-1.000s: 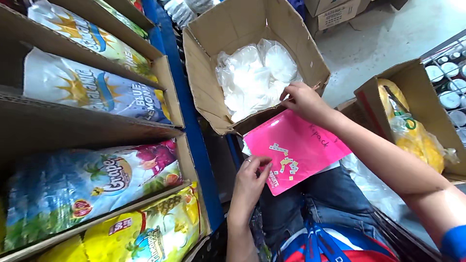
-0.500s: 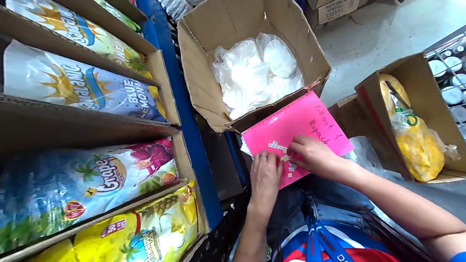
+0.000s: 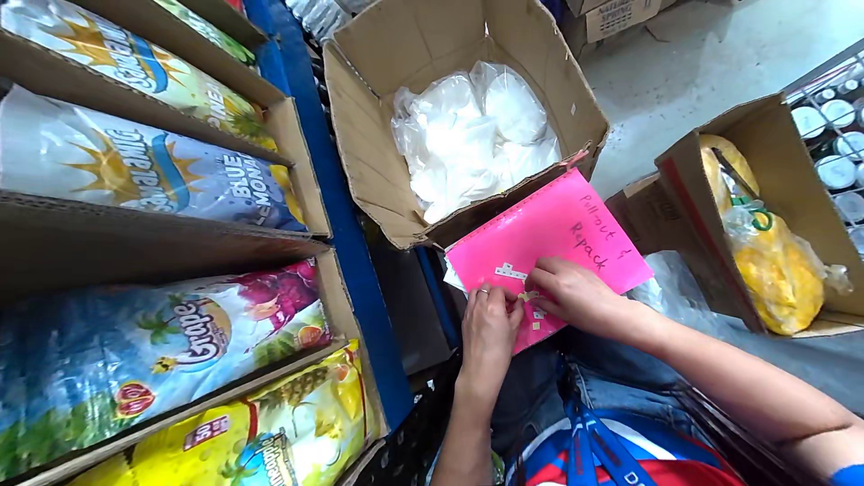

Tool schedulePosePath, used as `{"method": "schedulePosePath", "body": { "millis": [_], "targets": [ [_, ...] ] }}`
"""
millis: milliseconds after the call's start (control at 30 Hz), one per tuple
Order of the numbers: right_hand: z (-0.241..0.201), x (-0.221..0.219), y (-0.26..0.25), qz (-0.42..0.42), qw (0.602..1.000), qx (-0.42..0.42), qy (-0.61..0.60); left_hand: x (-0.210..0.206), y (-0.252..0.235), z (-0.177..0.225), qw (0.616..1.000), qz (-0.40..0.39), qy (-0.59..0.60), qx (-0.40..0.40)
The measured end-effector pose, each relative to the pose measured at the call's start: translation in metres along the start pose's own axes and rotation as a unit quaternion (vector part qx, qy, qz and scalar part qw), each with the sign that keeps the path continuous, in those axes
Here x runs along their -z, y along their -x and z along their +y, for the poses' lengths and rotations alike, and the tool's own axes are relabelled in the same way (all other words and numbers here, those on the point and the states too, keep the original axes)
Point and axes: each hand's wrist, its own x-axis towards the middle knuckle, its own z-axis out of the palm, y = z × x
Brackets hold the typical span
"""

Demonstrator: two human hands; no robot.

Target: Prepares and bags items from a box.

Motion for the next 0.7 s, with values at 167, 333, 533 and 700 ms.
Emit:
{"method": "schedulePosePath", "body": {
  "millis": [167, 333, 533, 700],
  "targets": [
    [-0.001, -0.004, -0.005, -0.003, 1.000, 0.005, 0.008, -0.002, 0.001, -0.002, 1.000, 0.017, 0.006, -0.012],
    [-0.001, -0.007, -0.010, -0.001, 1.000, 0.017, 0.014, -0.008, 0.002, -0.011, 0.997, 0.056, 0.009, -0.055],
    [-0.001, -0.011, -0.012, 0.038, 0.997, 0.061, 0.014, -0.006, 0.000, -0.020, 0.986, 0.110, -0.021, -0.123],
    [0.002, -0.010, -0.012, 0.131, 0.981, 0.137, 0.041, 0.003, -0.003, -0.025, 0.979, 0.133, 0.011, -0.155]
  ]
}}
